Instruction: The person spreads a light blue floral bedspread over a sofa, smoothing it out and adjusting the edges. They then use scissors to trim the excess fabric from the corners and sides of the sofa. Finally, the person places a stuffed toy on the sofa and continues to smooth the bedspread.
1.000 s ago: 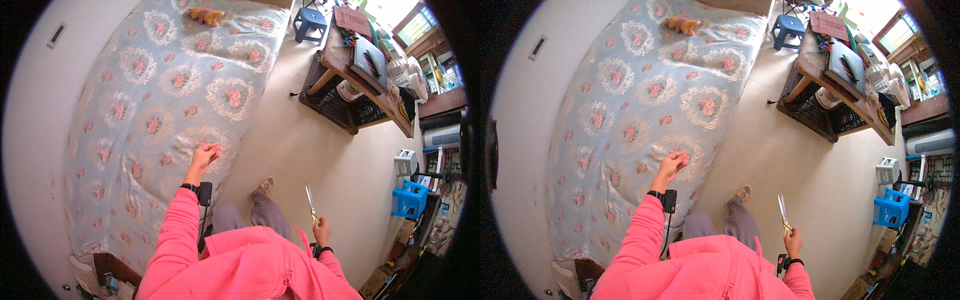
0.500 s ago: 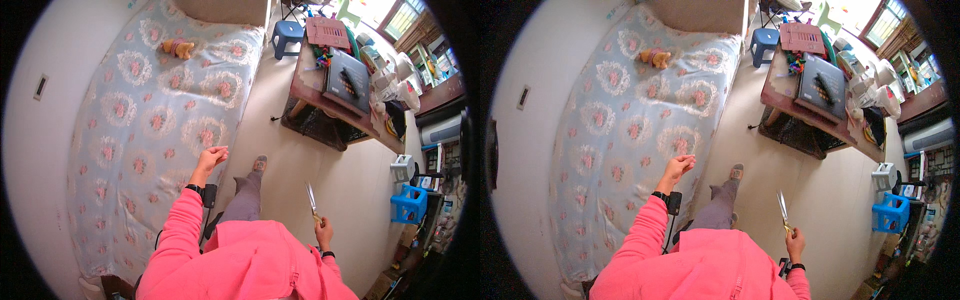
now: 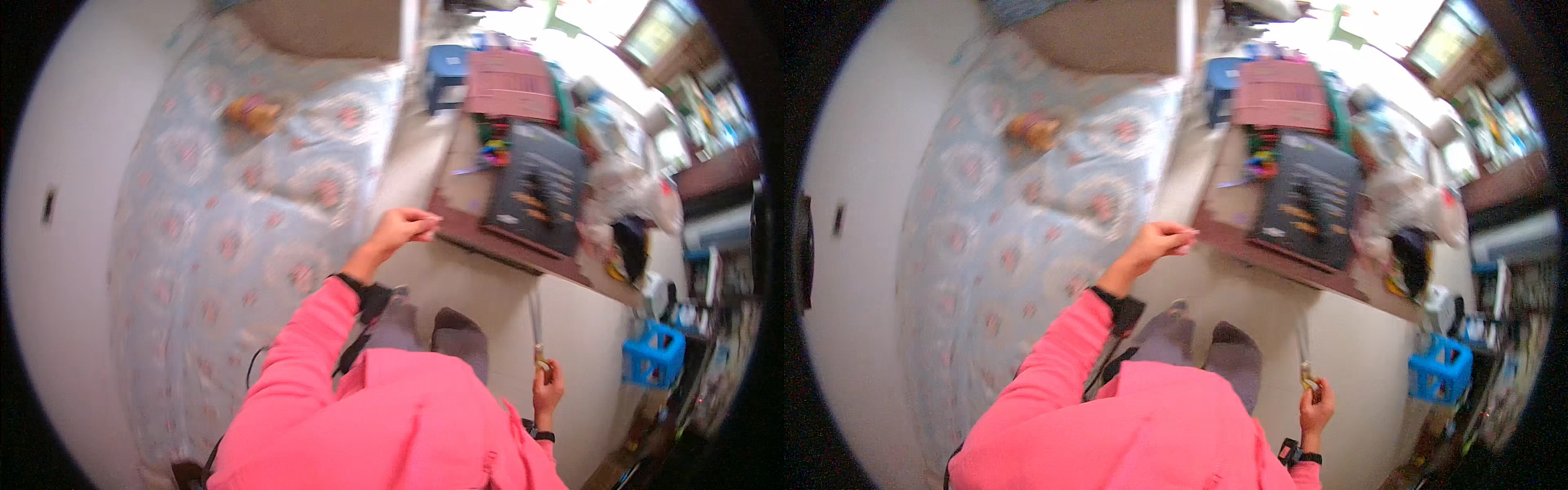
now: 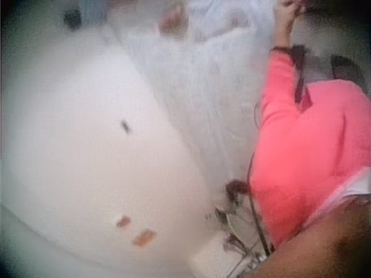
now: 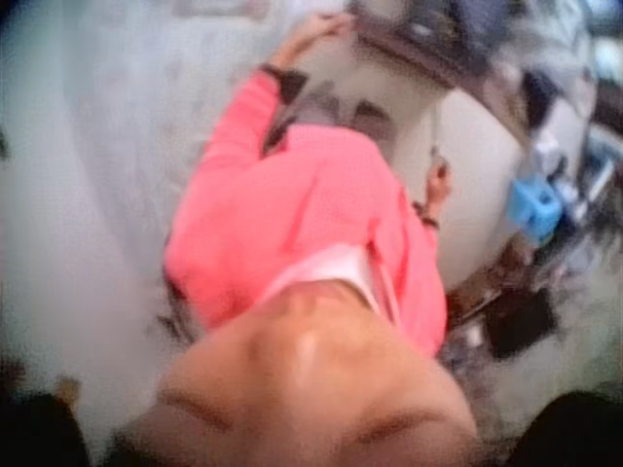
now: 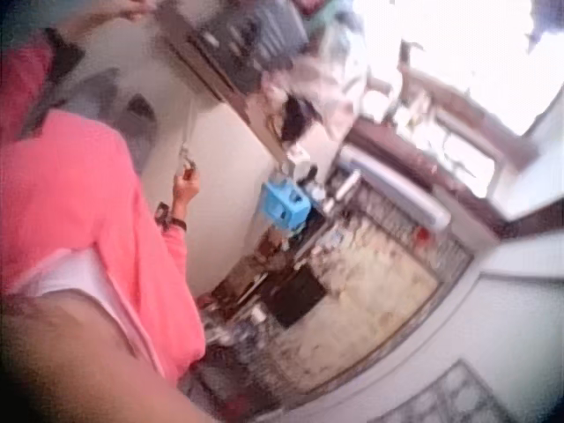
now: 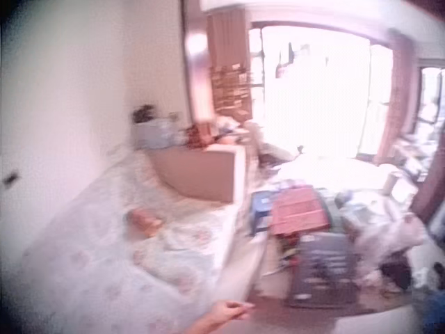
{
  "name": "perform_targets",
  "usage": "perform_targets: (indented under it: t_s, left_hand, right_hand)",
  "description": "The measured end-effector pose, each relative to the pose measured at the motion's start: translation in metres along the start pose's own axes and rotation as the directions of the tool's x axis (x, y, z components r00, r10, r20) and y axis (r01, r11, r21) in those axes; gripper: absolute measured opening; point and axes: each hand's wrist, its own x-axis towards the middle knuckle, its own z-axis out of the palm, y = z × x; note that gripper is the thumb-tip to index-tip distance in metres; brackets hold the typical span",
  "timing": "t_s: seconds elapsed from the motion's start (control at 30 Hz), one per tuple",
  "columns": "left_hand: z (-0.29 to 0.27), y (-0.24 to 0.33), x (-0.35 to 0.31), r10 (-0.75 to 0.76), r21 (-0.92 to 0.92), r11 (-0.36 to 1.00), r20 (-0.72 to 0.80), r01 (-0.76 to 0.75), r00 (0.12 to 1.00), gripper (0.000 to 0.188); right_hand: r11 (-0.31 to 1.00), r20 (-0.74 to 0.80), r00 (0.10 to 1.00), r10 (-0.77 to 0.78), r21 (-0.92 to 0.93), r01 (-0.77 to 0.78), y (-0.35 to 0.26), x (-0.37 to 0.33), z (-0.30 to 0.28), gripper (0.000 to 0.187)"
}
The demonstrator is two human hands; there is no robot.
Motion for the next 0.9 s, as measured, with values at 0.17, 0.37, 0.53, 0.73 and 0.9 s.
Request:
perform_targets:
  t_s: [0.17,0.37,0.53,0.73,0.9]
  left_hand:
    - [0.126,0.049,0.066,-0.128,0.280,0.956,0.141,0.085,0.982,0.020]
    - [0.350,0.094,0.171,-0.002,0.347,0.917,0.495,-0.196,0.869,0.021]
    - [0.535,0.103,0.282,0.056,0.471,0.764,0.633,-0.441,0.772,0.024]
    - [0.635,0.069,0.365,-0.053,0.661,0.461,0.687,-0.592,0.725,0.055]
    - [0.646,0.060,0.386,-0.120,0.628,0.501,0.732,-0.596,0.671,0.066]
  right_hand:
    - [0.940,-0.060,0.975,-0.216,-0.285,0.190,0.003,0.064,-0.062,0.025]
    - [0.908,-0.130,0.932,-0.340,-0.303,0.289,0.030,0.154,-0.160,0.024]
    - [0.944,-0.244,0.928,-0.281,-0.243,0.222,0.067,0.204,-0.217,0.024]
    - [0.965,-0.295,0.937,-0.184,-0.234,0.116,0.102,0.220,-0.234,0.022]
    - [0.972,-0.331,0.937,-0.116,-0.233,0.038,0.118,0.218,-0.234,0.021]
